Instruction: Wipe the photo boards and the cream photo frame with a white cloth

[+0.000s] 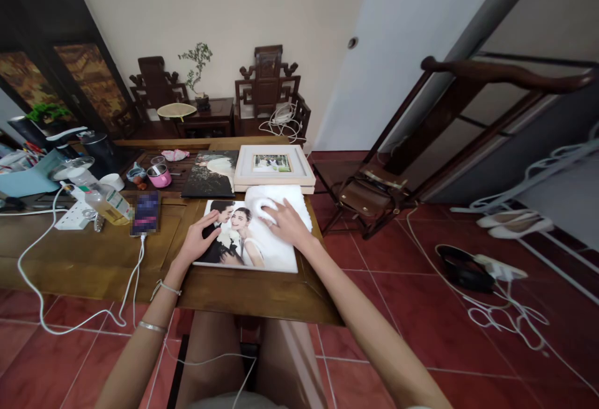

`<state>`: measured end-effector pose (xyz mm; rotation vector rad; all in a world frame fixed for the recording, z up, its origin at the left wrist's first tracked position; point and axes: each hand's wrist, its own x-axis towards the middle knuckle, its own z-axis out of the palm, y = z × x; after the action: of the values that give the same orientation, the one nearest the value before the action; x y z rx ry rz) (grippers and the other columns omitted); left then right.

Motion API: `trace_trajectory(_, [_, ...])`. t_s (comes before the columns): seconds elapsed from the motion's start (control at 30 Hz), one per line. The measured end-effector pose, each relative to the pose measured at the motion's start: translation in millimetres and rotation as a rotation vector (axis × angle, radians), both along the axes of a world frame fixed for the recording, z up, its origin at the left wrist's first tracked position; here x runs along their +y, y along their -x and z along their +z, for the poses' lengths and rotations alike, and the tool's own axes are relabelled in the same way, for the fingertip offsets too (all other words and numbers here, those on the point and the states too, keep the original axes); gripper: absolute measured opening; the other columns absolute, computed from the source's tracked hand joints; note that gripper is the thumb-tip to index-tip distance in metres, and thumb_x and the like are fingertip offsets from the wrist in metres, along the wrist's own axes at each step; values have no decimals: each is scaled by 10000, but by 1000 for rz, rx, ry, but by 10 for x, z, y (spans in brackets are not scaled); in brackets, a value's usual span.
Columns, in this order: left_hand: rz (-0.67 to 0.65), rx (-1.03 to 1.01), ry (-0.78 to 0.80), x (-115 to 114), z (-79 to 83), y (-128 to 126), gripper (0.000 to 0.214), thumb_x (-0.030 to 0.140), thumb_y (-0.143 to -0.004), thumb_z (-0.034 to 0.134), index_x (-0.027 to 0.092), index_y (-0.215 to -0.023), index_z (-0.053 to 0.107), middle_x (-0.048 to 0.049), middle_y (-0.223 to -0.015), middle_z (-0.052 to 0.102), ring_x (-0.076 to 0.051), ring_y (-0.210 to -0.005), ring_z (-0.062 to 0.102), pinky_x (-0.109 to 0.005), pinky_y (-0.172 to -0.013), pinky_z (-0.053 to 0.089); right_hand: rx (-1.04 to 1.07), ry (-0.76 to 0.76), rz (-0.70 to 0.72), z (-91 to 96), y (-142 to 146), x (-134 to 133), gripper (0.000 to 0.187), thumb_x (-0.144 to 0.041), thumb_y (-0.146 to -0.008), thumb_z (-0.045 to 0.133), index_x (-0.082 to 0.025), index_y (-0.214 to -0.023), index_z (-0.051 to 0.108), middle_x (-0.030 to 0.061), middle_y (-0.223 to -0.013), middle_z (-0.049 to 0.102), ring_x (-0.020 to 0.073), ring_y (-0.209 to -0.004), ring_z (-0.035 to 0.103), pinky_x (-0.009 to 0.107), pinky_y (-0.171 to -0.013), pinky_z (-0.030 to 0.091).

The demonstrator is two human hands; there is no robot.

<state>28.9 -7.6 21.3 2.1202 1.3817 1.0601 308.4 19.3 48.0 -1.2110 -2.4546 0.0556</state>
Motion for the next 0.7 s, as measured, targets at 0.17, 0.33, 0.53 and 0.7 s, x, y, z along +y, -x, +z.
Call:
trace_trajectory(0.17, [24, -54, 12, 9, -12, -9, 402, 339, -827, 588, 186, -1198, 615, -92, -1321, 566, -234, -1254, 503, -429, -1093, 373, 29, -12, 36, -36, 19, -244, 285, -219, -872, 442, -142, -1079, 622, 185, -1297, 550, 313, -1271, 440, 590, -1068, 242])
trace_trajectory(0.33, [37, -60, 10, 2, -2, -28, 402, 330, -816, 603, 185, -1191, 621, -93, -1315, 570, -235, -1244, 514, -426, -1091, 380, 28, 70, 206, 11, -47, -1081, 258, -116, -756, 489, -193, -924, 670, 136, -1337, 533, 286, -1342, 345, 577, -1109, 210])
trace_trajectory(0.53, [16, -48, 13, 10, 3, -8, 411, 336, -811, 609, 183, -1192, 620, -99, -1323, 560, -235, -1250, 508, -427, -1092, 380, 43, 92, 163, 57, -101, -1050, 222, -180, -824, 467, -189, -929, 662, 130, -1339, 533, 288, -1288, 427, 535, -1089, 296])
trace_trajectory(0.7, [0, -60, 11, 10, -9, 9, 414, 332, -818, 603, 171, -1200, 614, -103, -1328, 555, -230, -1262, 495, -419, -1097, 372, 74, 81, -15, 35, -23, -259, 315, -294, -915, 407, -168, -1106, 622, 120, -1150, 661, 296, -1093, 594, 522, -1071, 320])
